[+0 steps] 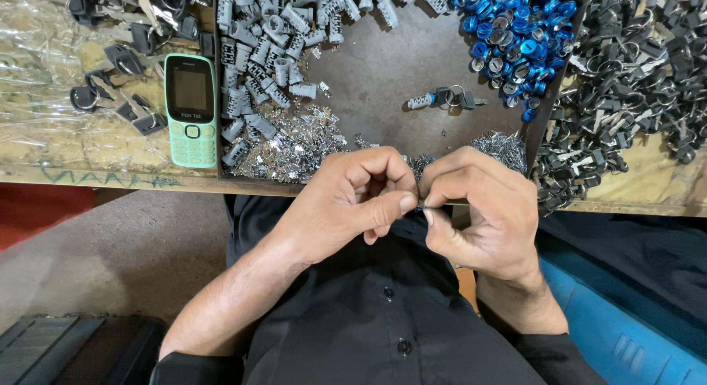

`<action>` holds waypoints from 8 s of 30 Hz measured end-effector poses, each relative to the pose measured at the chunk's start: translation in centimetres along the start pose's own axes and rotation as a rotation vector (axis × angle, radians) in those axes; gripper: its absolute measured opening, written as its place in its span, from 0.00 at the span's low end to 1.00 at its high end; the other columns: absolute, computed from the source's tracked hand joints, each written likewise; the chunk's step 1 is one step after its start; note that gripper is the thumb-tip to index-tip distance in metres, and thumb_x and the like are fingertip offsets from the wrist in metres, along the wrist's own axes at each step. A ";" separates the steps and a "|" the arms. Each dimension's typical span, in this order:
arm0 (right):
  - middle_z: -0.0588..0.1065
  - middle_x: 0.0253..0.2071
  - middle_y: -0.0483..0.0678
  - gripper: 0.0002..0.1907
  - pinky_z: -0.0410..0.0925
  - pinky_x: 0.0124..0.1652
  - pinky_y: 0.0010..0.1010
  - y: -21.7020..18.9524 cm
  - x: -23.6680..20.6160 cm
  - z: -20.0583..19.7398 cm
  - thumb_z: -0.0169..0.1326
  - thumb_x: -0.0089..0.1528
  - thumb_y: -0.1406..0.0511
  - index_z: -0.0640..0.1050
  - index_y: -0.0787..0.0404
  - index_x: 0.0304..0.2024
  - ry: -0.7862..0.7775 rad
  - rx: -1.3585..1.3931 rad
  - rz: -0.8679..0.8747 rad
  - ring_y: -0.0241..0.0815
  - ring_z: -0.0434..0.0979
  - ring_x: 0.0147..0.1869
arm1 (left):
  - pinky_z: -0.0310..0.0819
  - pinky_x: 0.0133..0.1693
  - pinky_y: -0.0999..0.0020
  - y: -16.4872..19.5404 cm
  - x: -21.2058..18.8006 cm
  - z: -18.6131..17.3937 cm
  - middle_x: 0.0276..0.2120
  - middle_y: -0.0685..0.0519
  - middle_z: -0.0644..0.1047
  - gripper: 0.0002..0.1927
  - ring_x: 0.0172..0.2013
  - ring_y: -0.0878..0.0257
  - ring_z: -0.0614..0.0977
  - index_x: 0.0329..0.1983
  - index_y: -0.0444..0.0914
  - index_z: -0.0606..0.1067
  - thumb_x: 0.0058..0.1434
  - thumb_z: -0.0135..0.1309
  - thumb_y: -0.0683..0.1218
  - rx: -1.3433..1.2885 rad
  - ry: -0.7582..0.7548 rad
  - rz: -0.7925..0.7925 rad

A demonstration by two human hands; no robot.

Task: The person assembles key blanks by inserting metal pins into grey plastic key bodies and then attaching blue plastic caps. The person handles the components one at a time and places the finished units on the table.

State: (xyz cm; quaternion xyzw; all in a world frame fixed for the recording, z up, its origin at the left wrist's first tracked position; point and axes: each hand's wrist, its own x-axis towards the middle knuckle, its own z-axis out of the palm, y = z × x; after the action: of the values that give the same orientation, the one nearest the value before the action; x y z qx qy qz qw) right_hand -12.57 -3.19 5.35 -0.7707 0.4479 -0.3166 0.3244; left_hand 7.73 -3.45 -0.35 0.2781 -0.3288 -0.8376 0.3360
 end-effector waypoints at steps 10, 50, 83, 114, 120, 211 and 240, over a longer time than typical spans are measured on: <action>0.77 0.36 0.49 0.09 0.69 0.31 0.25 -0.2 0.0 0.6 0.61 0.55 0.74 0.74 0.62 0.34 0.030 -0.120 -0.008 0.41 0.77 0.34 | 0.67 0.25 0.79 0.1 -0.1 0.1 0.26 0.60 0.71 0.05 0.24 0.77 0.71 0.38 0.36 0.72 0.68 0.56 0.42 0.107 0.059 0.041; 0.77 0.42 0.53 0.04 0.73 0.43 0.23 1.1 -2.1 1.1 0.57 0.67 0.76 0.77 0.71 0.45 0.120 0.570 0.348 0.35 0.78 0.41 | 0.64 0.28 0.79 0.0 0.2 0.9 0.30 0.60 0.73 0.09 0.27 0.76 0.70 0.40 0.38 0.72 0.71 0.54 0.48 0.059 0.098 0.031; 0.74 0.39 0.51 0.15 0.67 0.39 0.37 6.3 -6.5 -5.4 0.68 0.52 0.73 0.84 0.59 0.41 0.127 -0.696 0.344 0.51 0.75 0.42 | 0.64 0.32 0.75 -2.9 2.4 0.8 0.28 0.59 0.68 0.03 0.29 0.72 0.68 0.41 0.36 0.69 0.71 0.48 0.41 0.020 0.195 -0.042; 0.72 0.44 0.52 0.06 0.68 0.44 0.28 4.1 -6.2 -0.9 0.51 0.70 0.74 0.68 0.63 0.46 0.247 0.079 0.170 0.42 0.73 0.42 | 0.61 0.30 0.76 -3.3 4.6 5.3 0.28 0.59 0.69 0.06 0.28 0.73 0.68 0.42 0.36 0.71 0.72 0.51 0.44 -0.159 0.140 -0.130; 0.75 0.43 0.53 0.09 0.70 0.40 0.26 3.4 -4.6 0.8 0.58 0.67 0.74 0.70 0.63 0.46 0.328 -0.037 0.086 0.41 0.76 0.41 | 0.62 0.31 0.76 -2.6 3.1 5.4 0.29 0.59 0.70 0.08 0.29 0.72 0.70 0.43 0.36 0.70 0.73 0.52 0.46 -0.315 0.172 -0.054; 0.75 0.54 0.52 0.06 0.73 0.49 0.27 1.2 7.5 5.3 0.57 0.64 0.75 0.75 0.64 0.42 0.093 0.498 0.284 0.36 0.77 0.51 | 0.65 0.28 0.78 1.9 -2.6 -4.9 0.28 0.60 0.69 0.04 0.26 0.75 0.70 0.37 0.37 0.70 0.68 0.52 0.41 0.038 0.328 0.127; 0.80 0.43 0.52 0.12 0.73 0.35 0.22 1.1 2.5 2.3 0.66 0.59 0.76 0.81 0.64 0.44 0.148 0.134 0.086 0.38 0.82 0.40 | 0.60 0.31 0.78 2.1 0.0 -1.2 0.30 0.60 0.70 0.09 0.29 0.75 0.66 0.36 0.37 0.70 0.64 0.60 0.41 -0.102 0.200 0.028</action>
State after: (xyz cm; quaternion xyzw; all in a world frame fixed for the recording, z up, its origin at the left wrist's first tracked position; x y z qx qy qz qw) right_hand -10.31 -5.36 3.60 -0.7020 0.4810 -0.3877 0.3543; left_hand 9.33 -5.00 0.44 0.3383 -0.2545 -0.8165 0.3926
